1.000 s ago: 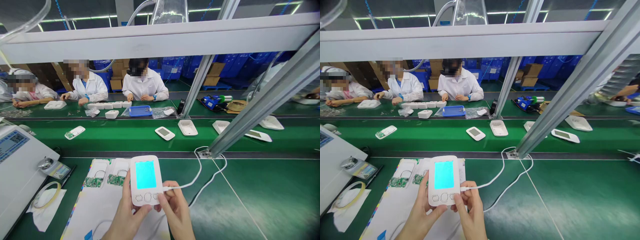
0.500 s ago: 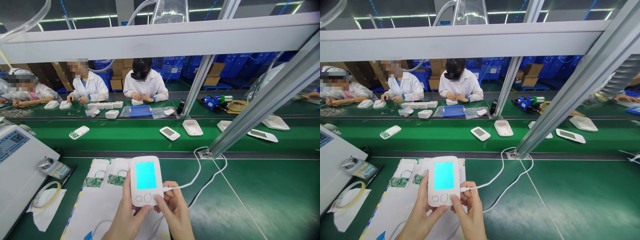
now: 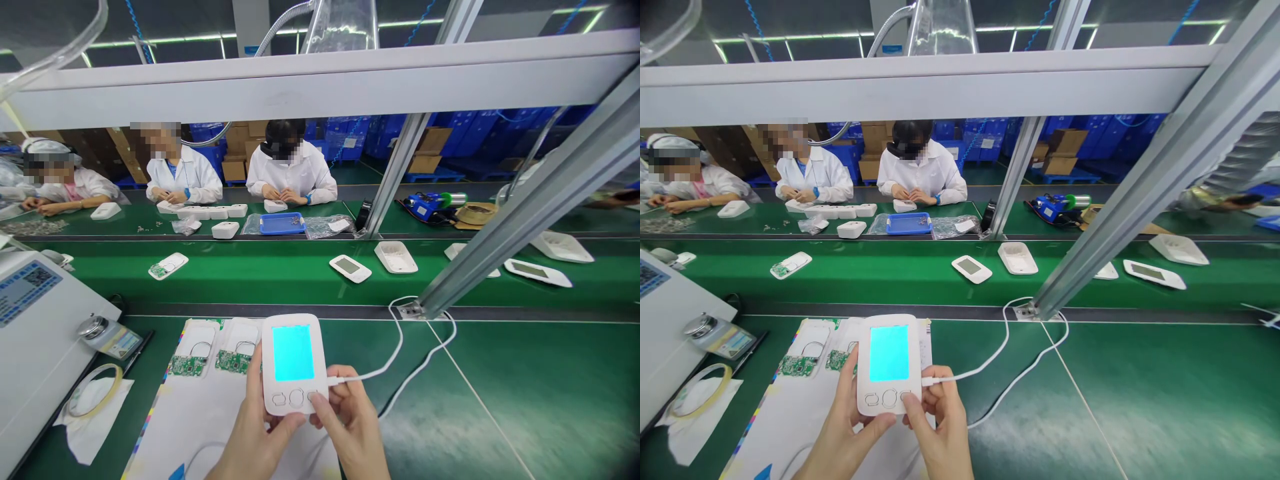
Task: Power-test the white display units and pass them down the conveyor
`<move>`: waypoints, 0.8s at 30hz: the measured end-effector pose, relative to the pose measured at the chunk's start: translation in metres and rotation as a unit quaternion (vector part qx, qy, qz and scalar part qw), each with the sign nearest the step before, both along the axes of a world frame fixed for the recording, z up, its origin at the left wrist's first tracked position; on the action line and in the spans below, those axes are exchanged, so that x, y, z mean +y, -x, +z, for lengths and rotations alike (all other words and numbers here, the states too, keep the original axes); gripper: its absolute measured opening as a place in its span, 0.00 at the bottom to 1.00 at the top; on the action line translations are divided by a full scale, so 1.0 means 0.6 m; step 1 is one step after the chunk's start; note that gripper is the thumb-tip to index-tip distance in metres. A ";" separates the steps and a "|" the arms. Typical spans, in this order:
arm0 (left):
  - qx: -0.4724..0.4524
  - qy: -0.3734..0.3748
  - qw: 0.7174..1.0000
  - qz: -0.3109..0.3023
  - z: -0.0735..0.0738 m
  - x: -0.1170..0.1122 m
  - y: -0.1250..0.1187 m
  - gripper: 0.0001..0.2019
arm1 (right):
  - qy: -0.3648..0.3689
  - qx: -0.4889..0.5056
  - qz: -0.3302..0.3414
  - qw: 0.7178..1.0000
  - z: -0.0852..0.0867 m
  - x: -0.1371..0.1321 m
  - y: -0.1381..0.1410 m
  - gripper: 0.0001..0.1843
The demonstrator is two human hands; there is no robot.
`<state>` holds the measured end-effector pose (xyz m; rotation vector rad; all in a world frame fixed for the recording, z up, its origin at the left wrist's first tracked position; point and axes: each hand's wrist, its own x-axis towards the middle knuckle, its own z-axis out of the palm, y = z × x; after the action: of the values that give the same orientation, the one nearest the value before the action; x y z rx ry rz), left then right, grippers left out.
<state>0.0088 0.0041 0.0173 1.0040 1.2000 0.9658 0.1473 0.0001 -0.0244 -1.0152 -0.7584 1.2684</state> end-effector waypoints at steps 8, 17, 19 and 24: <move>0.004 -0.005 1.000 0.002 -0.006 0.000 0.001 0.62 | -0.003 0.001 0.005 1.000 0.000 0.000 -0.001 0.21; 0.008 -0.011 1.000 0.000 -0.016 -0.002 0.004 0.63 | 0.001 -0.011 -0.010 1.000 0.001 0.000 0.003 0.22; 0.009 -0.019 1.000 0.001 -0.020 -0.002 0.004 0.62 | 0.001 -0.012 -0.019 1.000 0.002 0.000 0.005 0.22; 0.006 -0.013 1.000 -0.004 -0.019 -0.002 0.002 0.61 | 0.001 -0.017 -0.038 0.999 0.005 0.000 0.008 0.22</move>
<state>0.0074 0.0031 0.0060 1.0364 1.1954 0.9731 0.1422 0.0001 -0.0215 -1.0604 -0.7381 1.1904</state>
